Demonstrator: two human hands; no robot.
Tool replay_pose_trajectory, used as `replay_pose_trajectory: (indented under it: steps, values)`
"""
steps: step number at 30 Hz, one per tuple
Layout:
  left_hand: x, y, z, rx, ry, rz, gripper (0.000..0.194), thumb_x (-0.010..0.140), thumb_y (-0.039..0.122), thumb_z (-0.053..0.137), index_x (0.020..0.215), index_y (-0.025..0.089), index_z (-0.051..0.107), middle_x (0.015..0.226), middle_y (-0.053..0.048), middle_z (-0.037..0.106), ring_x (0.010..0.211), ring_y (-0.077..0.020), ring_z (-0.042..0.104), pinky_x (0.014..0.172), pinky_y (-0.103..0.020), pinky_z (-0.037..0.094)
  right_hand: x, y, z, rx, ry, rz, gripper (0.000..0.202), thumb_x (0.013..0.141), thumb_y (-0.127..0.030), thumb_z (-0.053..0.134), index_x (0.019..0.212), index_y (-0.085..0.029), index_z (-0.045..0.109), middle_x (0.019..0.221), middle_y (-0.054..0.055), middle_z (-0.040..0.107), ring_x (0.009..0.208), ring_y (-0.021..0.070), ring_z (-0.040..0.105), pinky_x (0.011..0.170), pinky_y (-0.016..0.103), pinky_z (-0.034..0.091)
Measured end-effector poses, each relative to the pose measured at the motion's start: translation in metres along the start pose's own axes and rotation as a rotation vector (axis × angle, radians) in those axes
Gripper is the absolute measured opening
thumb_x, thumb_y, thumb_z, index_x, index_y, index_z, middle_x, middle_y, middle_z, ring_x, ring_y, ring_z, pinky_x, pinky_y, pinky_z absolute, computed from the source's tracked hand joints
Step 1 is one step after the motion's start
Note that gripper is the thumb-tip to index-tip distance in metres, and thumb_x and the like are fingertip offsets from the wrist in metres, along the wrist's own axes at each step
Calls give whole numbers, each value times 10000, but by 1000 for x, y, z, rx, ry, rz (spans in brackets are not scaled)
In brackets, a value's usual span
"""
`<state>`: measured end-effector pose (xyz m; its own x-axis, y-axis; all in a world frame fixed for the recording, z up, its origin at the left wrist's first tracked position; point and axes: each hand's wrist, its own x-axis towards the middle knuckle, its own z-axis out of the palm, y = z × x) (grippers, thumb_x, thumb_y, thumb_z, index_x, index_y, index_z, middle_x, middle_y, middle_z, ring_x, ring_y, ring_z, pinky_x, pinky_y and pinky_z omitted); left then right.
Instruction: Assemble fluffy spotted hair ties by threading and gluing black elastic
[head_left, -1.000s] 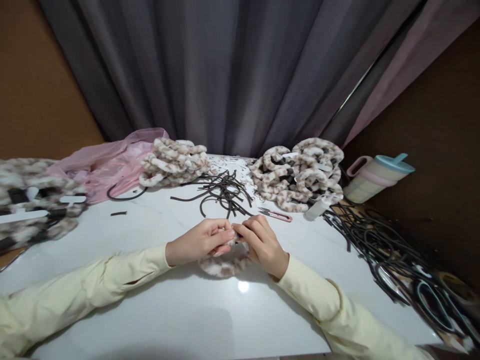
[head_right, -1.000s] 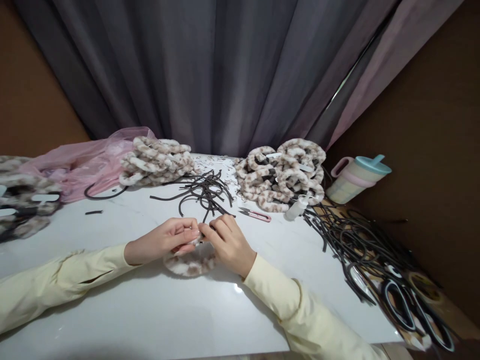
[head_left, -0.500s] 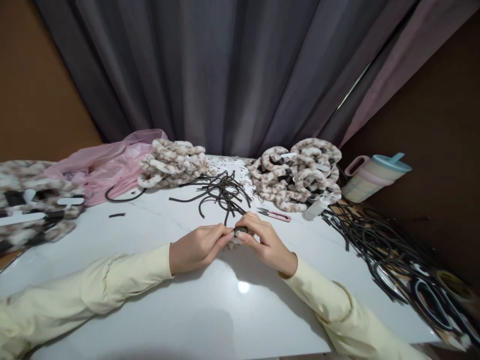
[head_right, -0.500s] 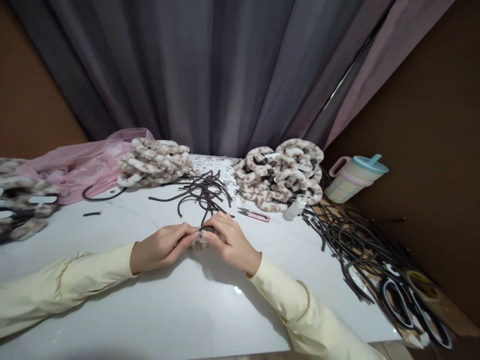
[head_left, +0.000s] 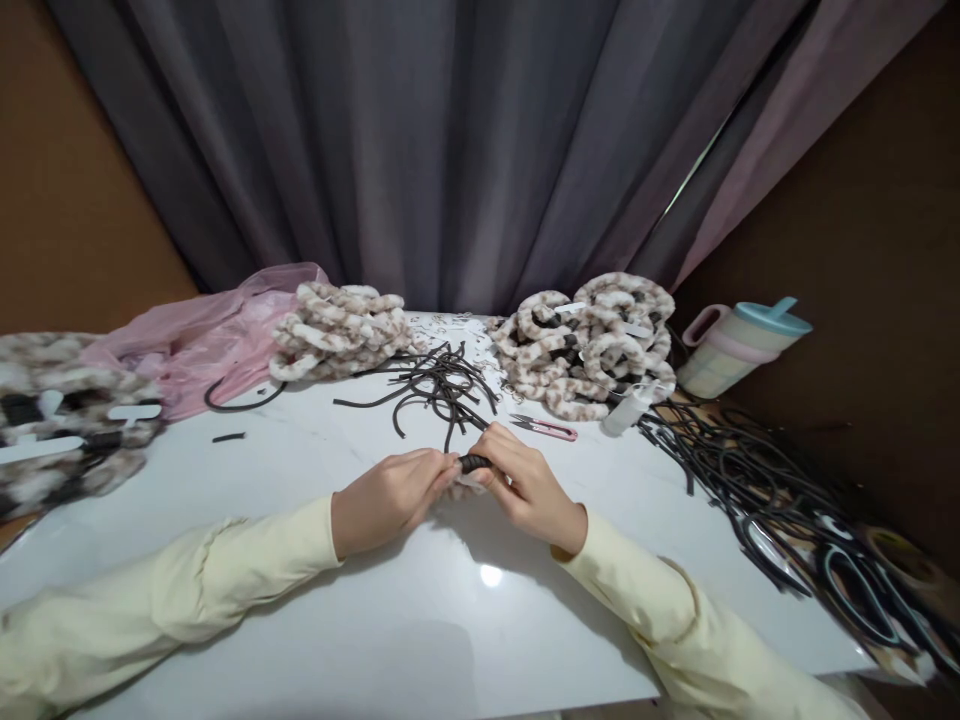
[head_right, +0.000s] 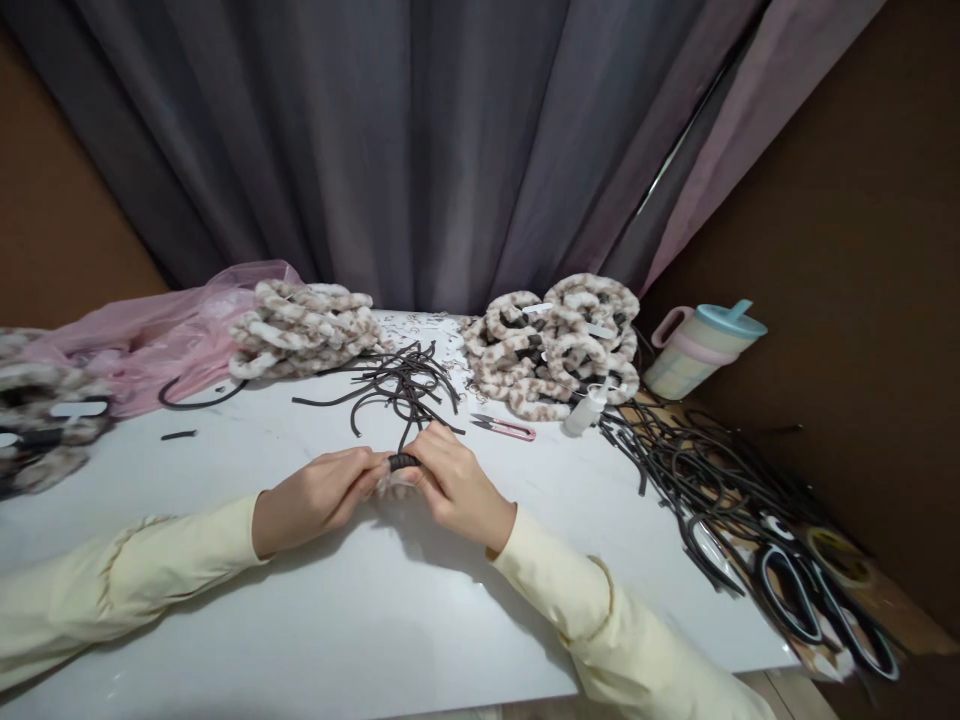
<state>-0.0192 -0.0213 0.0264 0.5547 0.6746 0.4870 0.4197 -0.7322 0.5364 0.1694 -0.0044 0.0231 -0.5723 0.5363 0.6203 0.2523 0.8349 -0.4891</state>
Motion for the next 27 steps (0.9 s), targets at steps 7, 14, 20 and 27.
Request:
replay_pose_trajectory:
  steps: [7,14,20,27]
  values:
    - [1,9,-6,-231,-94,-198,240,922,257,335,699,195,397,535,51,474,472,-77,440,520,-196,357,0,1,3,-139,-72,-62,175,957,-249,322,974,-149,465,782,63,508,724,177,427,648,306,374]
    - [3,8,-4,-381,-170,-285,268,924,334,332,717,183,411,541,46,499,496,-80,468,525,-200,363,-6,-2,10,-109,57,-53,96,890,-125,383,899,-165,470,717,44,502,669,165,440,607,286,384]
    - [5,5,-4,-547,-181,-427,307,905,416,374,718,175,405,534,60,471,455,-60,388,466,-189,307,-4,-5,6,1,73,65,121,916,-211,426,1015,-178,486,832,50,580,700,138,526,608,241,424]
    - [3,6,-2,-575,-189,-468,315,890,431,406,719,167,424,530,59,472,457,-57,372,462,-191,287,-3,-8,2,16,17,140,142,926,-269,396,925,-164,491,758,32,553,642,128,508,574,232,404]
